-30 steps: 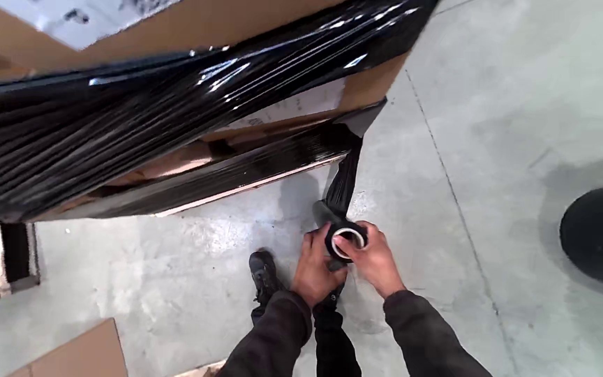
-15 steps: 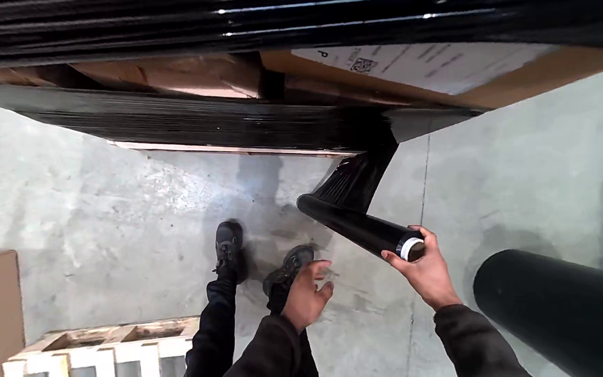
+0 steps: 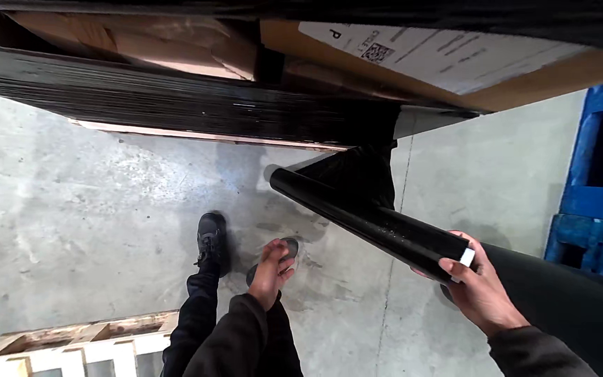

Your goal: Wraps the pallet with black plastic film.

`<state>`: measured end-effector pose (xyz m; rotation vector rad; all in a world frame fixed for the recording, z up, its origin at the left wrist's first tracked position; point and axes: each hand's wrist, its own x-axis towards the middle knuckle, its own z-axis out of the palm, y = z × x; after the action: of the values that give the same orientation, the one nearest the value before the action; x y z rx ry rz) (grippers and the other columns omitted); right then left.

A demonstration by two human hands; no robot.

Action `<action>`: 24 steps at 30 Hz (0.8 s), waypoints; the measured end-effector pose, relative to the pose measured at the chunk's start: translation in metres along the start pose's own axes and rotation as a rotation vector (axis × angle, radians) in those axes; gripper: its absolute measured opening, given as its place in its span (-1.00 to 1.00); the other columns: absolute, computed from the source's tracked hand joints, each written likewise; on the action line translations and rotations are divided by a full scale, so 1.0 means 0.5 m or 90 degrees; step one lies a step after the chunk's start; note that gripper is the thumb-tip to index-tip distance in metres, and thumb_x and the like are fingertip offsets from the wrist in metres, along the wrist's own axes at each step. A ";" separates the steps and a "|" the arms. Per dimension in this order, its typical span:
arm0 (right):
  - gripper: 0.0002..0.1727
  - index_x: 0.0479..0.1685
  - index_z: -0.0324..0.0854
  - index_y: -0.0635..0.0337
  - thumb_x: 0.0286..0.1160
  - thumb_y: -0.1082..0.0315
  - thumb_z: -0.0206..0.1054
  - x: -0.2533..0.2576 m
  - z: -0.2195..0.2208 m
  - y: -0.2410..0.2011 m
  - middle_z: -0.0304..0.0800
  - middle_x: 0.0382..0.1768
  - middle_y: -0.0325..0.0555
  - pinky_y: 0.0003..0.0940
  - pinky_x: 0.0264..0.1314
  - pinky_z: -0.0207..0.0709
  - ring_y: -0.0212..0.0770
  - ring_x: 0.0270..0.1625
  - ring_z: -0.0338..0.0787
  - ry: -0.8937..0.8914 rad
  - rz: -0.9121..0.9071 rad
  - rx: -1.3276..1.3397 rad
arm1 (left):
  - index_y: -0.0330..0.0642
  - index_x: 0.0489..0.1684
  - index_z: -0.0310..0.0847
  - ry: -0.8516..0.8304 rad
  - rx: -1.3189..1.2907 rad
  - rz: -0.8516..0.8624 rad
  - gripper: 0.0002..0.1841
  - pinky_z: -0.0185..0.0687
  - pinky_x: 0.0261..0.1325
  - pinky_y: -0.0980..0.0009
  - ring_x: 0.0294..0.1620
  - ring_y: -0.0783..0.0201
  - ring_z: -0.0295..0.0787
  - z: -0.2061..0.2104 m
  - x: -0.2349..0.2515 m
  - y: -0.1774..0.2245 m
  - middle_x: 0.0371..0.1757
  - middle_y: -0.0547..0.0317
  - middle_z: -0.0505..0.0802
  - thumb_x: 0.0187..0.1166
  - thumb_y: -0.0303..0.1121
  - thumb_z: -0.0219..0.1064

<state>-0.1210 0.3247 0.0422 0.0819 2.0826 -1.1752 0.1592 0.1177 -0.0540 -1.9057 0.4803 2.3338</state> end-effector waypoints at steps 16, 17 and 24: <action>-0.15 0.45 0.17 0.05 0.14 0.14 0.61 -0.048 0.146 -0.110 0.75 -0.04 0.09 0.01 -0.38 0.85 0.07 -0.25 0.90 0.041 0.098 -0.030 | 0.17 0.79 0.26 -0.079 0.726 0.821 0.14 0.56 0.48 -0.13 0.68 -0.17 0.40 0.229 -0.047 -0.009 0.82 -0.02 0.31 -0.05 -0.01 0.79; -0.09 0.44 0.23 0.06 0.05 0.14 0.71 -0.050 0.179 -0.112 0.77 -0.06 0.09 0.02 -0.36 0.84 0.05 -0.28 0.89 0.038 0.063 -0.116 | 0.20 0.78 0.28 -0.048 0.720 0.840 0.15 0.61 0.40 -0.11 0.63 -0.18 0.43 0.224 -0.036 -0.011 0.81 0.01 0.34 -0.07 0.04 0.79; -0.15 0.50 0.49 0.05 0.14 -0.09 0.64 -0.074 0.368 0.022 0.59 0.32 0.07 -0.06 0.10 0.75 -0.06 0.20 0.76 -0.096 -0.023 -0.170 | -0.21 0.71 0.27 0.051 0.573 0.598 0.15 0.60 0.49 -0.04 0.45 0.00 0.67 0.050 0.037 0.011 0.52 -0.13 0.65 -0.15 -0.25 0.83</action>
<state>0.0139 0.2010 -0.0005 -0.1662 2.0936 -0.8853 0.1301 0.1176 -0.0666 -1.4117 2.3237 1.7374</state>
